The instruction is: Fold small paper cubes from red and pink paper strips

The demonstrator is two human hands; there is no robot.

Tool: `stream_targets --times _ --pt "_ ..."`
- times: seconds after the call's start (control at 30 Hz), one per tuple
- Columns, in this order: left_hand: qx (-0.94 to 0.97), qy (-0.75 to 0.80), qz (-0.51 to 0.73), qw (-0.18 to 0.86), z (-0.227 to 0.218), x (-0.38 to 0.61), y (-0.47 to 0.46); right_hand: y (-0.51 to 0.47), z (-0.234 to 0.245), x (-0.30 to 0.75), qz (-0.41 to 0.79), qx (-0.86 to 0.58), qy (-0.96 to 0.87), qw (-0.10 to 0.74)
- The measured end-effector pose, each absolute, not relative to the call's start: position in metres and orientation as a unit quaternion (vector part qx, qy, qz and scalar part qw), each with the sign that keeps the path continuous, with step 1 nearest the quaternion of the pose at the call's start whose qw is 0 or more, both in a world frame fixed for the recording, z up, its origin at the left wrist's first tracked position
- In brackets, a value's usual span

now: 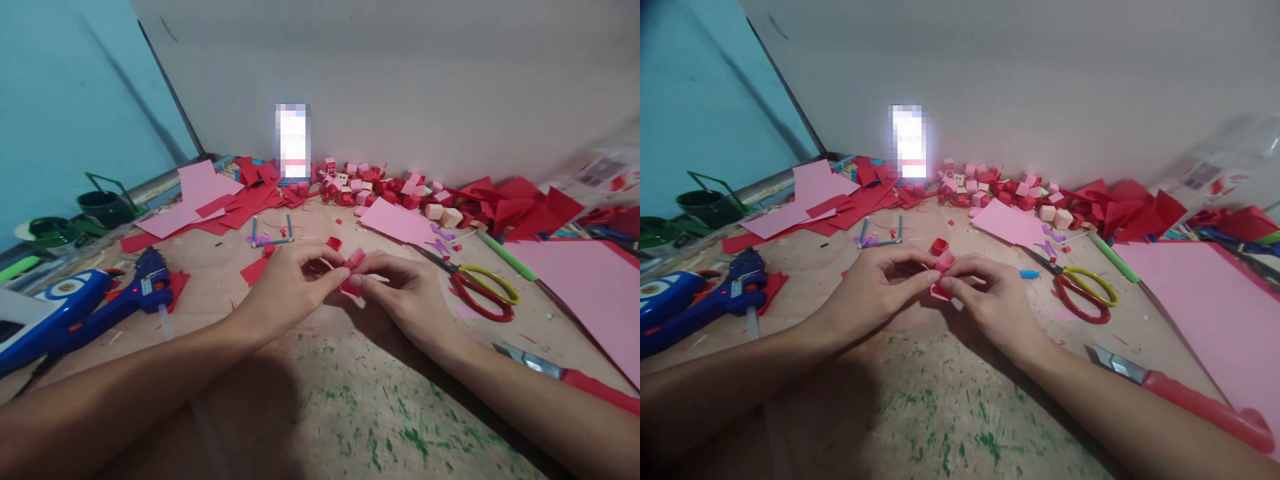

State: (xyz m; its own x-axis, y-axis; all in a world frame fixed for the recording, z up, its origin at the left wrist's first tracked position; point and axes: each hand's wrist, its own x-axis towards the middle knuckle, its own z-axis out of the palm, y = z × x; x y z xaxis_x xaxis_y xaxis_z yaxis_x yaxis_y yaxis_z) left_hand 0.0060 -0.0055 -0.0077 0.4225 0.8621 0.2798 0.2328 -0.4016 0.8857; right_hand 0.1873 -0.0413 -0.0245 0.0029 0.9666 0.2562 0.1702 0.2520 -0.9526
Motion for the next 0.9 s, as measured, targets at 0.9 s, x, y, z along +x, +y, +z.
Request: stream_targets --times 0.9 --pt "0.741 0.408 0.377 0.377 -0.0099 0.0077 -0.0054 -0.0437 -0.0215 0.1858 0.39 -0.499 -0.548 0.547"
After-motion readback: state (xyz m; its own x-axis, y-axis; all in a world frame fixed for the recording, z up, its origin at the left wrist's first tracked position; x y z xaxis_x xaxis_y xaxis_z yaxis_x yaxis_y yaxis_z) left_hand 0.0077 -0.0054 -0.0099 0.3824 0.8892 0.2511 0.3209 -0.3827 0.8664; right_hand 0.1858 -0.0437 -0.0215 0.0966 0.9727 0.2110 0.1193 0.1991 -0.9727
